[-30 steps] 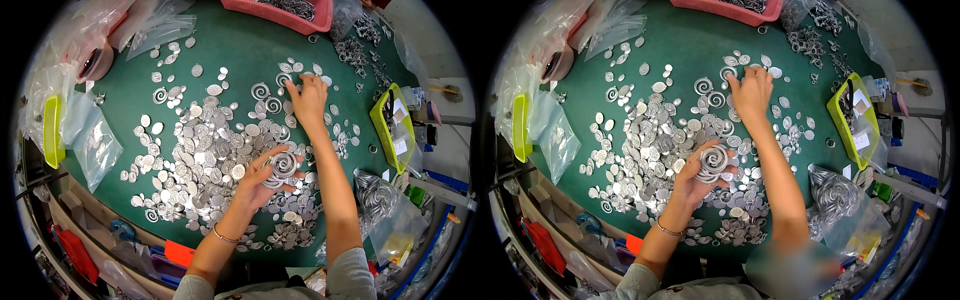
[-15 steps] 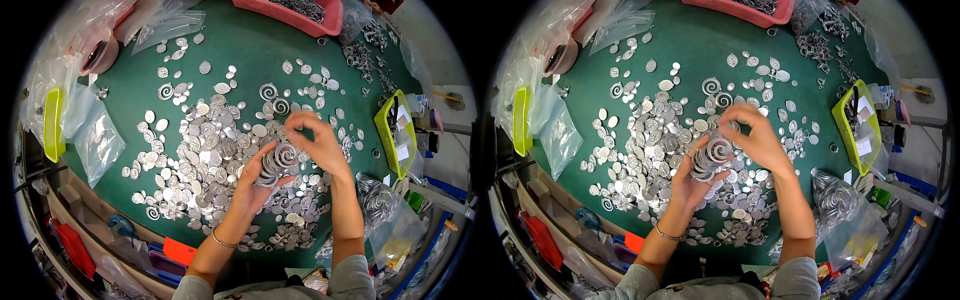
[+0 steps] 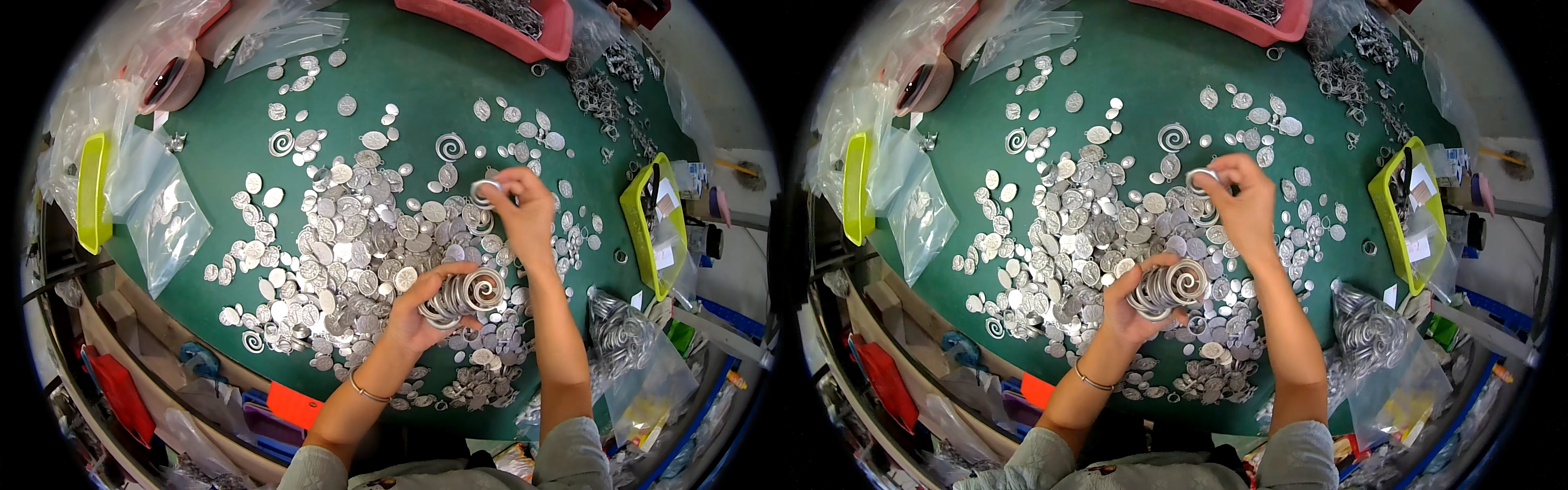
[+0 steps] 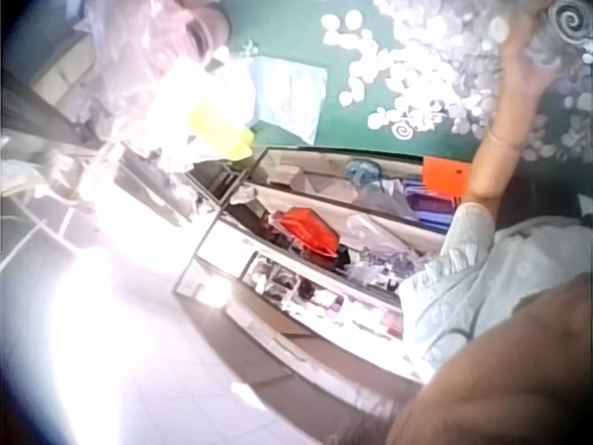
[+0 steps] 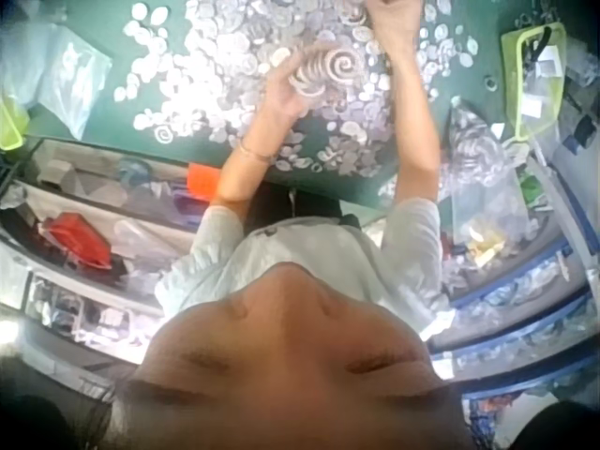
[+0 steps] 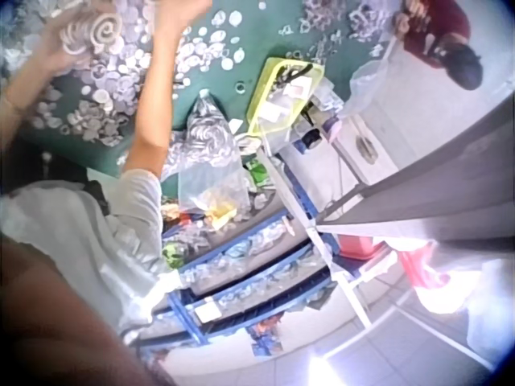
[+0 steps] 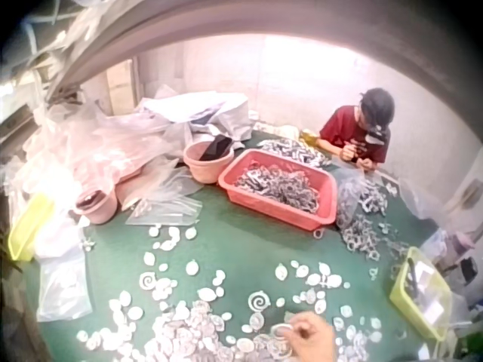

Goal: The person sorts and organizes a large quantity of small spiral-shaped and round metal decorative pieces on a green work surface by hand, gathering specific pieces into a stack and placing others into a plastic bag.

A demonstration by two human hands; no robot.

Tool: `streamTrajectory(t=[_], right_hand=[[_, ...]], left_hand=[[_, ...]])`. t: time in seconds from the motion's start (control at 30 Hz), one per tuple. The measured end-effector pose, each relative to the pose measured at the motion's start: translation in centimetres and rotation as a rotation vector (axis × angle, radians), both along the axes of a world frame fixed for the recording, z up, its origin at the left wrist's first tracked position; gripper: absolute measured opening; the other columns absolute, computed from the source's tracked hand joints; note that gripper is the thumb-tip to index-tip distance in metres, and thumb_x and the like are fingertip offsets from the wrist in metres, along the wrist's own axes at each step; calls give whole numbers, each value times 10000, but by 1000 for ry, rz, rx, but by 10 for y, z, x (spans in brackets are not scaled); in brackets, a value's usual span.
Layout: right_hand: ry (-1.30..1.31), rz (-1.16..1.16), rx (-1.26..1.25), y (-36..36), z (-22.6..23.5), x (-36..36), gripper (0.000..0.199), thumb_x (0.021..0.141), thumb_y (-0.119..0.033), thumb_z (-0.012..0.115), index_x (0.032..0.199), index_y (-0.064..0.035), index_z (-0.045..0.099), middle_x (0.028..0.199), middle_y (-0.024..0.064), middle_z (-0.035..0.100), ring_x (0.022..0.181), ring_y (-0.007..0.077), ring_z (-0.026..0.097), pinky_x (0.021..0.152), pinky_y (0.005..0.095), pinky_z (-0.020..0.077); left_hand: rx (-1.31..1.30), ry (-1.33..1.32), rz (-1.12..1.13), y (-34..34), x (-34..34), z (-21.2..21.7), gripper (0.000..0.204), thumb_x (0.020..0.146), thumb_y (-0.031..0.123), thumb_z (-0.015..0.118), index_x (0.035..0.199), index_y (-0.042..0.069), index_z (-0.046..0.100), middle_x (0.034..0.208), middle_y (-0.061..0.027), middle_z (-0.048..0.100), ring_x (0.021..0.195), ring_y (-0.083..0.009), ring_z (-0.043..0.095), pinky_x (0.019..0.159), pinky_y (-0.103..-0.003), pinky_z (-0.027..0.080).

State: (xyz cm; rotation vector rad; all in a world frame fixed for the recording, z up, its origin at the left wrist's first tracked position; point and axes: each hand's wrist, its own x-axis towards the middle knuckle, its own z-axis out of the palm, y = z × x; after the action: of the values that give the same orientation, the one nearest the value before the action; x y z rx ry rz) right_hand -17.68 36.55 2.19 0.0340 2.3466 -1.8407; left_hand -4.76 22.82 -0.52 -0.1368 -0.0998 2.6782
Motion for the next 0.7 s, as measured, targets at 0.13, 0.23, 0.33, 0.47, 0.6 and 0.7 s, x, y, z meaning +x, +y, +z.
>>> streamTrajectory(t=[0.13, 0.23, 0.33, 0.47, 0.6, 0.7], right_hand=[[-111, 203, -393, 4, 51, 21, 129, 731, 47, 643, 824, -8, 573, 776, 17, 589, 618, 72, 507, 560, 200, 405], [269, 591, 49, -11, 64, 23, 93, 742, 52, 623, 805, 5, 573, 770, 18, 575, 669, 83, 494, 602, 222, 417], [156, 281, -191, -19, 43, 10, 103, 730, 36, 630, 820, 12, 585, 790, 33, 565, 718, 106, 490, 634, 241, 414], [614, 101, 670, -39, 2, -34, 195, 689, -74, 694, 837, -5, 586, 952, 78, 554, 930, 241, 485, 820, 355, 368], [668, 60, 713, -46, -30, -43, 228, 685, -102, 704, 857, -18, 579, 980, 87, 548, 980, 276, 454, 862, 400, 327], [399, 84, 640, -45, -17, -35, 241, 723, -91, 690, 915, -17, 565, 886, 65, 588, 852, 211, 526, 813, 352, 371]], left_hand=[[-117, -70, 36, -5, -5, 12, 554, 828, 335, 541, 1235, -22, 422, 1182, -237, 483, 1103, -360, 495, 817, -542, 486], [-149, -126, 57, -7, -18, 28, 604, 802, 329, 585, 1247, -34, 394, 1195, -235, 475, 1076, -344, 520, 837, -523, 481], [-87, -59, 44, -14, -23, 9, 621, 791, 326, 596, 1262, -21, 385, 1234, -252, 430, 1109, -404, 475, 805, -516, 502], [-172, 39, 35, -19, -24, 1, 581, 770, 318, 612, 1231, 7, 443, 1275, -301, 358, 1088, -513, 439, 714, -474, 555], [-161, 96, -6, -18, -25, 19, 562, 745, 292, 628, 1187, -21, 478, 1252, -336, 361, 1059, -502, 472, 676, -415, 570], [-149, 43, -10, -21, -12, 21, 565, 751, 283, 629, 1198, -22, 467, 1229, -319, 404, 1079, -467, 478, 704, -401, 559]])
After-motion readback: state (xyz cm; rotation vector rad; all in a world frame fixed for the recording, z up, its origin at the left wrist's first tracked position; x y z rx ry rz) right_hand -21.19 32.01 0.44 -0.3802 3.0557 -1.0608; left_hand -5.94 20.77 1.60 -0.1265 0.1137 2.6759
